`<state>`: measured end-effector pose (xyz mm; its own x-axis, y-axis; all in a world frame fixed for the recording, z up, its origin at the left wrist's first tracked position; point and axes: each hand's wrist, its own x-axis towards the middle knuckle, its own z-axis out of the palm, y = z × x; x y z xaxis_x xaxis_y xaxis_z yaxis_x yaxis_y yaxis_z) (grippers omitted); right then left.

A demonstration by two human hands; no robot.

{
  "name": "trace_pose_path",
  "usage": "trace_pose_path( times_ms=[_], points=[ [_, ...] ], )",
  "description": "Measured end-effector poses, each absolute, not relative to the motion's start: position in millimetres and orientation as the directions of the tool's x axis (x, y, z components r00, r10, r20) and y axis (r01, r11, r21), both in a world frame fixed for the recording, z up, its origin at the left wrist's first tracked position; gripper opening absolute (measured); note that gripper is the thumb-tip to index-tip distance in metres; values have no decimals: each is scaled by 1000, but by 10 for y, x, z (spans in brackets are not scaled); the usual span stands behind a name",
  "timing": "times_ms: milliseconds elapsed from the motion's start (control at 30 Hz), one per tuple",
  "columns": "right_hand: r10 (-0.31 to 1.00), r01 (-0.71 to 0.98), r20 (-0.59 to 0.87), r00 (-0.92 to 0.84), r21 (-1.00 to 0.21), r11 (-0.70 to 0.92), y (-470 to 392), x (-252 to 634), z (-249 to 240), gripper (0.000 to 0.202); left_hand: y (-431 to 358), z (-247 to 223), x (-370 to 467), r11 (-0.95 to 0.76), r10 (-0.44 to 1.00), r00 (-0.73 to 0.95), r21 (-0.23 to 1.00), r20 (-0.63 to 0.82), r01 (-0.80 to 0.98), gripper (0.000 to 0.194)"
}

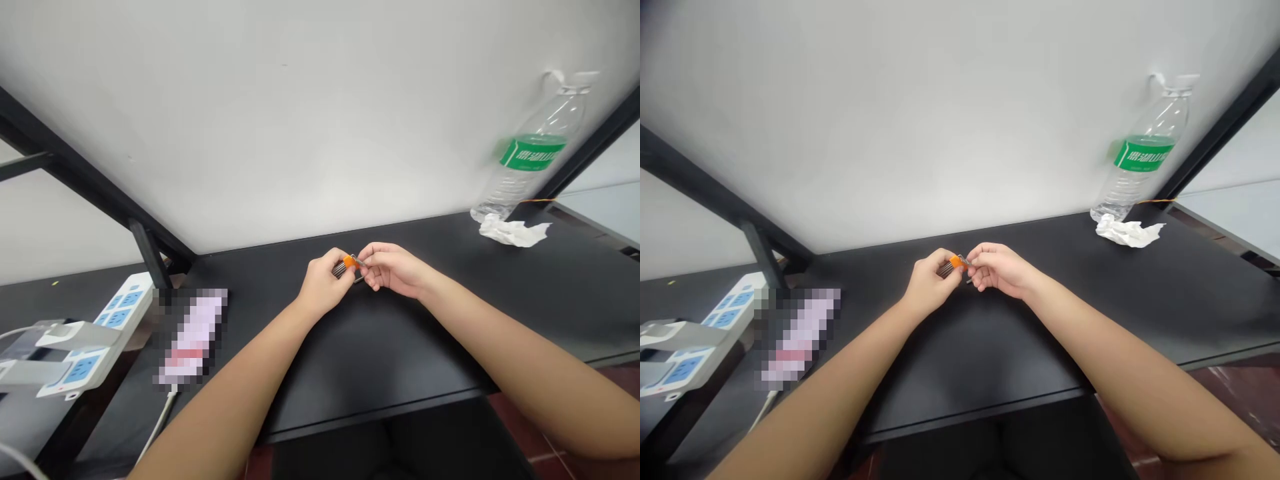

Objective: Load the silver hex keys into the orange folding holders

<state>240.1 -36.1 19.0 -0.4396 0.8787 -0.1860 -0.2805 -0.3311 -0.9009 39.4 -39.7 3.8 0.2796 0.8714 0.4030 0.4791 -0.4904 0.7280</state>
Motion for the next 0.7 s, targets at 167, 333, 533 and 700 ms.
trace_pose_path(
  times_ms=[167,333,533,700],
  points=[
    [807,-325,-230,-544,-829,-455,-299,2460,148,16,-417,65,391,-503,864,280,708,417,497,6],
    [786,-267,-312,-534,-820,-507,-299,2447,158,17,-424,57,399,-525,851,290,690,437,499,5],
    [942,170,-178,-284,-976,-133,-389,2324,160,15,-405,52,408,-515,857,310,674,411,530,7],
    [980,606,93,-174,-774,181,-313,2484,202,12,-390,64,366,-532,846,319,638,427,556,4]
  ],
)
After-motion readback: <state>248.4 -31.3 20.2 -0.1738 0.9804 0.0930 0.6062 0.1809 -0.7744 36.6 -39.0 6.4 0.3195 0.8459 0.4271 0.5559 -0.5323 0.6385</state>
